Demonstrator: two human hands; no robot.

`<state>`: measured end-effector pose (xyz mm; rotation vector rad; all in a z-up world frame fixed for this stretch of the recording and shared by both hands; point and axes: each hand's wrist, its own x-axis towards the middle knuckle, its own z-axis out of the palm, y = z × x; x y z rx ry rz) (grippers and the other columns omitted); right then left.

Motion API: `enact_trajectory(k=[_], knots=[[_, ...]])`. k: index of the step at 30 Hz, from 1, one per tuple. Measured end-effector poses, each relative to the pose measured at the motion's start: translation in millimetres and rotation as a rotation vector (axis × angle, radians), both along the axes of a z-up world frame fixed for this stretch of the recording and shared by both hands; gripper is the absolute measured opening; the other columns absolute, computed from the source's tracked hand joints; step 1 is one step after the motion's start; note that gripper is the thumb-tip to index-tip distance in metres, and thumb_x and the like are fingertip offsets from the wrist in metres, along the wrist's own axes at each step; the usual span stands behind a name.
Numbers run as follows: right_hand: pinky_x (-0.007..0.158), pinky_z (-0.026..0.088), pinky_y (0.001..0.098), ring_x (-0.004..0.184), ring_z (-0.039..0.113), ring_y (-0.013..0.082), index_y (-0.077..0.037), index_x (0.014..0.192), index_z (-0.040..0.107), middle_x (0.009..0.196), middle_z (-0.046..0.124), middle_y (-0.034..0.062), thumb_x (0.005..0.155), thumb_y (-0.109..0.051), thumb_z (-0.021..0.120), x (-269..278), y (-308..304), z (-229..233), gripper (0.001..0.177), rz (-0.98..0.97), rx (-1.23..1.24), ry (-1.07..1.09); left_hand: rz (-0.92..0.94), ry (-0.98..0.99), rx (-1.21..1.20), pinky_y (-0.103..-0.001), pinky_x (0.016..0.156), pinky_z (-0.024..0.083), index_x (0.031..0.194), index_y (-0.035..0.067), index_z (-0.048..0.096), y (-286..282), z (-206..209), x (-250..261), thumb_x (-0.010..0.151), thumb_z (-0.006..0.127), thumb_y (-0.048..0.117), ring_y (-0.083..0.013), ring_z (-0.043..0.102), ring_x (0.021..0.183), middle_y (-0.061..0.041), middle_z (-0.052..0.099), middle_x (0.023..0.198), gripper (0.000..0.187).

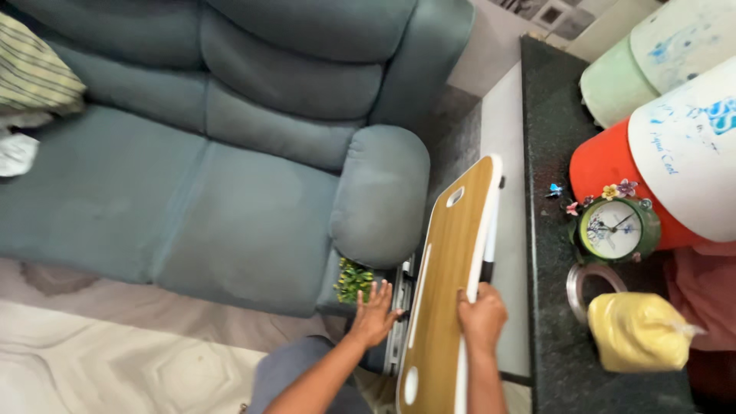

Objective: The person picks up a belt from a suitcase, rolls it into a coil by hand, and places it on a shelf.

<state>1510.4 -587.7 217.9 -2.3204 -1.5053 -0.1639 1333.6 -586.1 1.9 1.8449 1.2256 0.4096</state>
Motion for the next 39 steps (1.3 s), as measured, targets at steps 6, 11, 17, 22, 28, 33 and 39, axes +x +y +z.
enact_trajectory(k=[6,11,17,22,28,33,39], knots=[[0.067,0.052,0.0443,0.072,0.067,0.0349,0.000,0.084,0.072,0.084,0.070,0.0178,0.080,-0.023,0.083,-116.2,-24.3,124.0,0.025,0.174,0.150,0.052,0.212,-0.156,-0.168,-0.062,0.122,-0.006,0.163,0.006,0.012,-4.8,9.9,-82.6,0.102,0.030,0.063,-0.0350,-0.003,0.159,-0.012,0.010,0.172,0.085],[0.058,0.049,0.0355,0.060,0.061,0.0228,0.002,0.084,0.070,0.075,0.066,0.0135,0.081,-0.016,0.083,-216.4,-28.2,156.5,0.022,0.407,0.223,0.257,0.539,-0.307,-0.374,-0.061,0.123,-0.002,0.163,0.014,0.016,12.9,4.1,-190.5,0.099,0.022,0.071,-0.0338,0.006,0.158,-0.009,0.019,0.171,0.086],[0.052,0.047,0.0350,0.053,0.058,0.0212,-0.001,0.083,0.071,0.068,0.061,0.0094,0.079,-0.015,0.082,-317.1,-20.6,146.7,0.018,0.810,0.175,0.363,0.959,-1.044,-0.461,-0.070,0.097,0.046,0.156,0.005,0.037,33.7,-7.6,-338.1,0.106,0.041,0.072,-0.0393,0.054,0.098,-0.043,0.052,0.127,0.084],[0.055,0.048,0.0381,0.056,0.061,0.0265,-0.006,0.088,0.071,0.073,0.062,0.0092,0.079,-0.013,0.080,-375.9,12.6,138.8,0.015,0.974,0.170,0.308,1.102,-1.241,-0.545,-0.056,0.112,0.034,0.158,0.031,0.014,14.3,-25.8,-409.6,0.081,0.047,0.076,-0.0310,0.032,0.148,-0.008,0.029,0.164,0.096],[0.061,0.050,0.0389,0.070,0.063,0.0272,-0.008,0.089,0.070,0.076,0.062,0.0078,0.076,-0.008,0.079,-439.3,66.5,90.4,0.016,1.175,0.324,0.339,1.105,-1.435,-0.463,-0.060,0.120,0.027,0.163,0.030,0.001,75.7,-15.4,-484.2,0.080,0.043,0.082,-0.0395,0.020,0.155,0.002,0.004,0.172,0.107],[0.062,0.049,0.0398,0.068,0.062,0.0273,-0.010,0.088,0.072,0.072,0.060,0.0062,0.071,-0.012,0.082,-491.9,147.6,58.4,0.020,1.234,0.337,0.368,1.052,-1.499,-0.260,-0.058,0.117,0.025,0.164,0.031,0.000,112.8,40.6,-547.1,0.083,0.041,0.078,-0.0381,0.023,0.153,0.002,0.007,0.171,0.103],[0.064,0.049,0.0400,0.071,0.063,0.0268,-0.012,0.089,0.071,0.075,0.061,0.0040,0.072,-0.014,0.082,-530.6,258.6,25.9,0.020,1.227,0.282,0.371,1.233,-0.867,0.353,-0.063,0.118,0.020,0.164,0.018,-0.001,165.4,115.5,-621.1,0.086,0.067,0.059,-0.0364,0.021,0.155,-0.008,0.005,0.173,0.112]])
